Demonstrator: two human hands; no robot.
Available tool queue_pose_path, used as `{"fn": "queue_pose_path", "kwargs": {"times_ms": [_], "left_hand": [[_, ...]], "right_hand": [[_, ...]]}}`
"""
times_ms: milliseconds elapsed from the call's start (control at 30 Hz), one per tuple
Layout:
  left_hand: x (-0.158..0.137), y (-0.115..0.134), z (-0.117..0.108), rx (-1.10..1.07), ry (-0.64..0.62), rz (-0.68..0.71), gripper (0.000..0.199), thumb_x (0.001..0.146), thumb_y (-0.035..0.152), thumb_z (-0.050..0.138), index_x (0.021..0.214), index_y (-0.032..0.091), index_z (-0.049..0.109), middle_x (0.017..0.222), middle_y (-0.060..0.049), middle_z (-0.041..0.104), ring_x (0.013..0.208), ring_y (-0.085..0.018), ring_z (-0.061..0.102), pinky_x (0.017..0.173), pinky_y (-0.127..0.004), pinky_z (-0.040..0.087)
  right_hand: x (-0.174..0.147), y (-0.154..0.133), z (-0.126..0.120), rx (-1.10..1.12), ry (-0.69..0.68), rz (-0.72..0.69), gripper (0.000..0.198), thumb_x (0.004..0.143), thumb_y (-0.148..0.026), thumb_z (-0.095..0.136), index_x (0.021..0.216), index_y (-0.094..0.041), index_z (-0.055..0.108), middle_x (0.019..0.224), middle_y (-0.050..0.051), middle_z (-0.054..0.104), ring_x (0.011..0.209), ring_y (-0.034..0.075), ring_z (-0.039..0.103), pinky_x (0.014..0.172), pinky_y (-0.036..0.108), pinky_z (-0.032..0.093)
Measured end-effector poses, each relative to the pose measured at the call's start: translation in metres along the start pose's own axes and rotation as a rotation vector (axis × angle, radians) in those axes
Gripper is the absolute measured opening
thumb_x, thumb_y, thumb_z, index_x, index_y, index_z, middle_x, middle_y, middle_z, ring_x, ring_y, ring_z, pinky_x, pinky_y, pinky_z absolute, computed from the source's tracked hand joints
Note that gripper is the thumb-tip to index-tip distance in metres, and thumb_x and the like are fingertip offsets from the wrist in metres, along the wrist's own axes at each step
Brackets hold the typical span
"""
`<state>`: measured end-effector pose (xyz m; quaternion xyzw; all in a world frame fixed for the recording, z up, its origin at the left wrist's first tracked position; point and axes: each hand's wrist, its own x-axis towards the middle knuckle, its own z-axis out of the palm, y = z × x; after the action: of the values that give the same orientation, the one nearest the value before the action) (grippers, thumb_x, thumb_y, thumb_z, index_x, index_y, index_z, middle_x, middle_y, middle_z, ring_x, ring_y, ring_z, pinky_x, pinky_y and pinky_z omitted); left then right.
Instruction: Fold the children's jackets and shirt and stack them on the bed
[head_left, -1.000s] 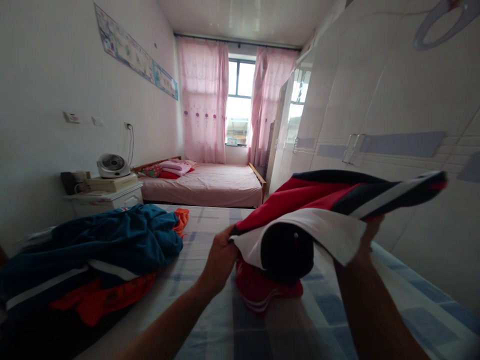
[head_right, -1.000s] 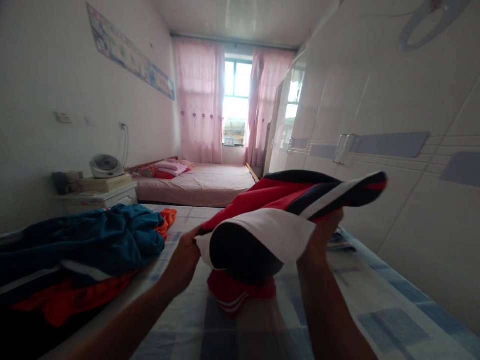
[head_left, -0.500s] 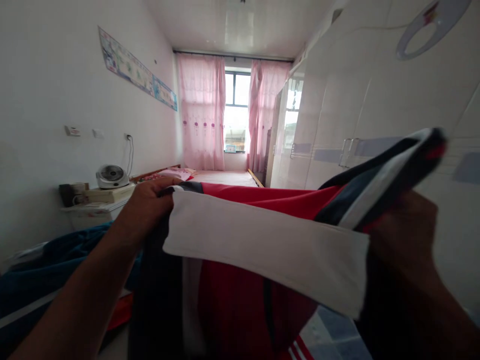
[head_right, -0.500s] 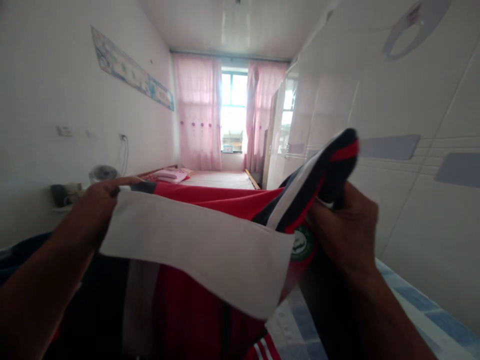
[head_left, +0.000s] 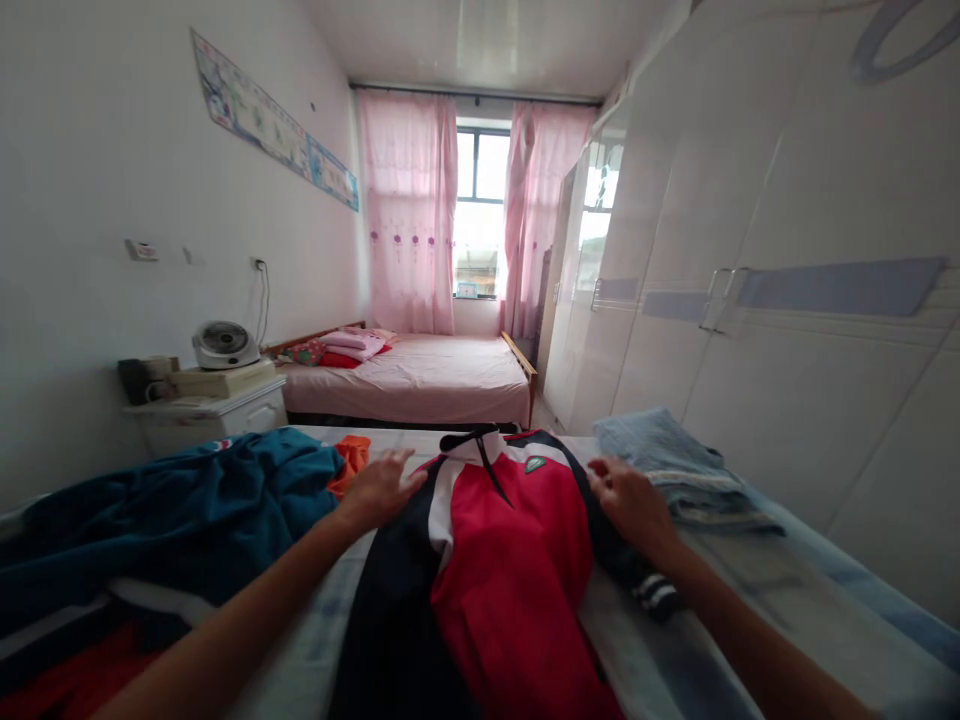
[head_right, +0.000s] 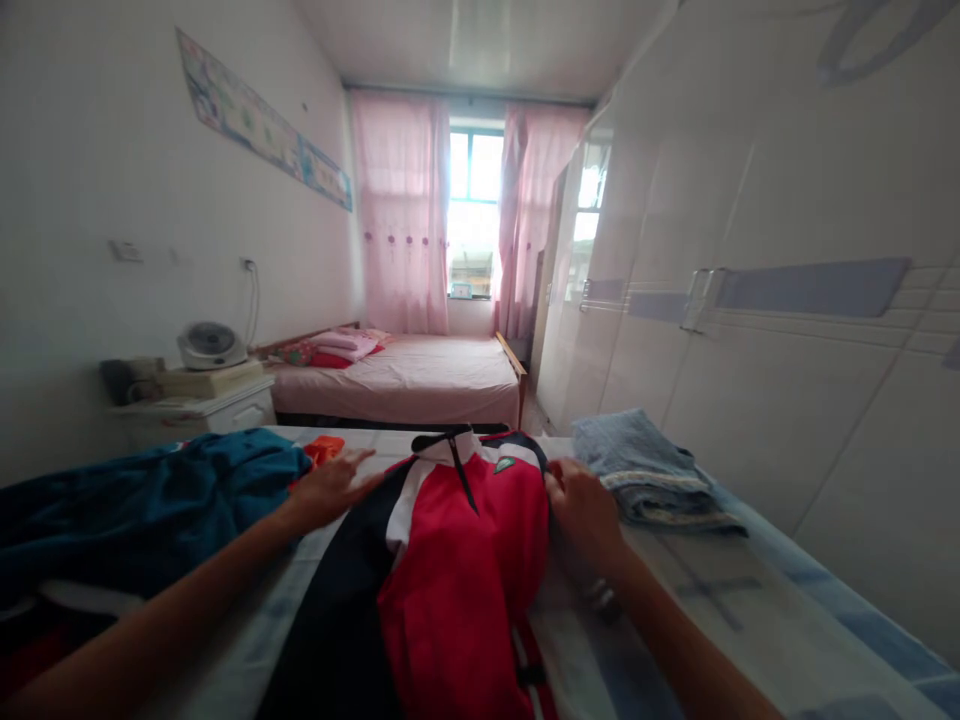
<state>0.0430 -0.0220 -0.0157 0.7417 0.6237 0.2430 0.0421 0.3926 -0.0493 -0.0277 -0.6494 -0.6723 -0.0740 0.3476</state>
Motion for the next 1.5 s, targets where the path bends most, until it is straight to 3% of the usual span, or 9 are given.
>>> {"fn": "queue_pose_path", "kwargs": {"times_ms": [167, 367, 533, 667, 767, 933, 1067, 1300, 1500], "left_hand": [[-0.074, -0.031, 0.034, -0.062, -0.273, -0.106, 0.066, 0.075, 0.056, 0.053, 0.125, 0.013, 0.053, 0.123, -0.016, 0.06, 0.114, -0.029, 0.055, 0.094, -0.036, 0.04], [-0.091, -0.012, 0.04, -0.24, -0.457, -0.113, 0.069, 0.075, 0.027, 0.047, 0.14, 0.009, 0.032, 0.078, -0.004, 0.068, 0.07, -0.021, 0.064, 0.062, -0.026, 0.045], [-0.043, -0.012, -0.025, 0.099, -0.051, -0.041, 0.048, 0.082, 0.021, 0.04, 0.129, 0.022, 0.048, 0.093, -0.004, 0.067, 0.079, -0.02, 0.063, 0.071, -0.028, 0.044], [-0.011, -0.029, -0.069, 0.545, 0.202, -0.02, 0.043, 0.086, 0.015, 0.03, 0.122, 0.011, 0.053, 0.114, -0.017, 0.057, 0.096, -0.03, 0.057, 0.078, -0.037, 0.042], [-0.025, -0.024, -0.052, 0.604, 0.166, 0.049, 0.036, 0.087, 0.017, 0.031, 0.107, 0.01, 0.06, 0.106, -0.018, 0.059, 0.093, -0.029, 0.058, 0.078, -0.036, 0.043], [-0.082, 0.006, 0.01, 0.205, -0.331, 0.033, 0.04, 0.084, 0.05, 0.043, 0.069, 0.021, 0.066, 0.071, -0.007, 0.065, 0.067, -0.024, 0.063, 0.06, -0.029, 0.041], [-0.102, 0.02, 0.017, -0.086, -0.52, 0.024, 0.056, 0.087, 0.061, 0.03, 0.073, 0.02, 0.065, 0.071, -0.006, 0.066, 0.068, -0.022, 0.063, 0.062, -0.029, 0.042], [-0.12, 0.005, 0.013, -0.195, -0.579, 0.203, 0.073, 0.057, 0.039, 0.076, 0.125, 0.027, 0.052, 0.128, -0.006, 0.053, 0.114, -0.029, 0.049, 0.096, -0.032, 0.038], [-0.118, -0.004, 0.023, 0.061, -0.428, 0.207, 0.038, 0.069, 0.003, 0.037, 0.09, 0.023, 0.063, 0.095, -0.005, 0.06, 0.084, -0.016, 0.06, 0.074, -0.025, 0.045]], "right_hand": [[-0.068, 0.039, 0.009, 0.077, -0.424, 0.218, 0.031, 0.085, -0.036, 0.038, 0.077, -0.021, 0.064, 0.071, 0.003, 0.069, 0.066, 0.017, 0.064, 0.058, 0.026, 0.042], [-0.083, 0.033, 0.009, 0.0, -0.519, 0.197, 0.028, 0.084, -0.037, 0.043, 0.096, -0.021, 0.061, 0.082, 0.005, 0.07, 0.077, 0.021, 0.066, 0.065, 0.029, 0.041], [-0.089, 0.032, 0.011, -0.049, -0.521, 0.157, 0.044, 0.083, -0.033, 0.043, 0.122, -0.016, 0.053, 0.108, 0.012, 0.067, 0.096, 0.025, 0.063, 0.078, 0.033, 0.043], [-0.092, 0.034, 0.012, 0.005, -0.534, 0.109, 0.045, 0.082, -0.031, 0.042, 0.121, -0.012, 0.055, 0.124, 0.014, 0.057, 0.111, 0.024, 0.056, 0.091, 0.033, 0.041], [-0.095, 0.029, 0.02, 0.04, -0.542, 0.064, 0.038, 0.081, -0.028, 0.042, 0.111, -0.013, 0.06, 0.114, 0.013, 0.06, 0.106, 0.023, 0.055, 0.093, 0.032, 0.04], [-0.095, 0.014, 0.036, 0.033, -0.498, 0.019, 0.023, 0.075, -0.026, 0.049, 0.09, -0.016, 0.063, 0.097, 0.011, 0.059, 0.093, 0.024, 0.055, 0.086, 0.035, 0.041], [-0.089, 0.011, 0.05, 0.301, -0.425, 0.14, 0.032, 0.072, -0.023, 0.05, 0.101, -0.016, 0.061, 0.094, 0.009, 0.058, 0.087, 0.023, 0.057, 0.081, 0.035, 0.044], [-0.062, 0.001, 0.079, 0.84, -0.247, 0.236, 0.064, 0.062, -0.03, 0.063, 0.124, -0.02, 0.049, 0.132, 0.01, 0.05, 0.122, 0.025, 0.045, 0.103, 0.038, 0.035], [-0.046, -0.01, 0.081, 1.139, -0.276, 0.361, 0.057, 0.061, -0.044, 0.07, 0.111, -0.019, 0.058, 0.116, 0.011, 0.064, 0.104, 0.029, 0.061, 0.088, 0.041, 0.049]]}}
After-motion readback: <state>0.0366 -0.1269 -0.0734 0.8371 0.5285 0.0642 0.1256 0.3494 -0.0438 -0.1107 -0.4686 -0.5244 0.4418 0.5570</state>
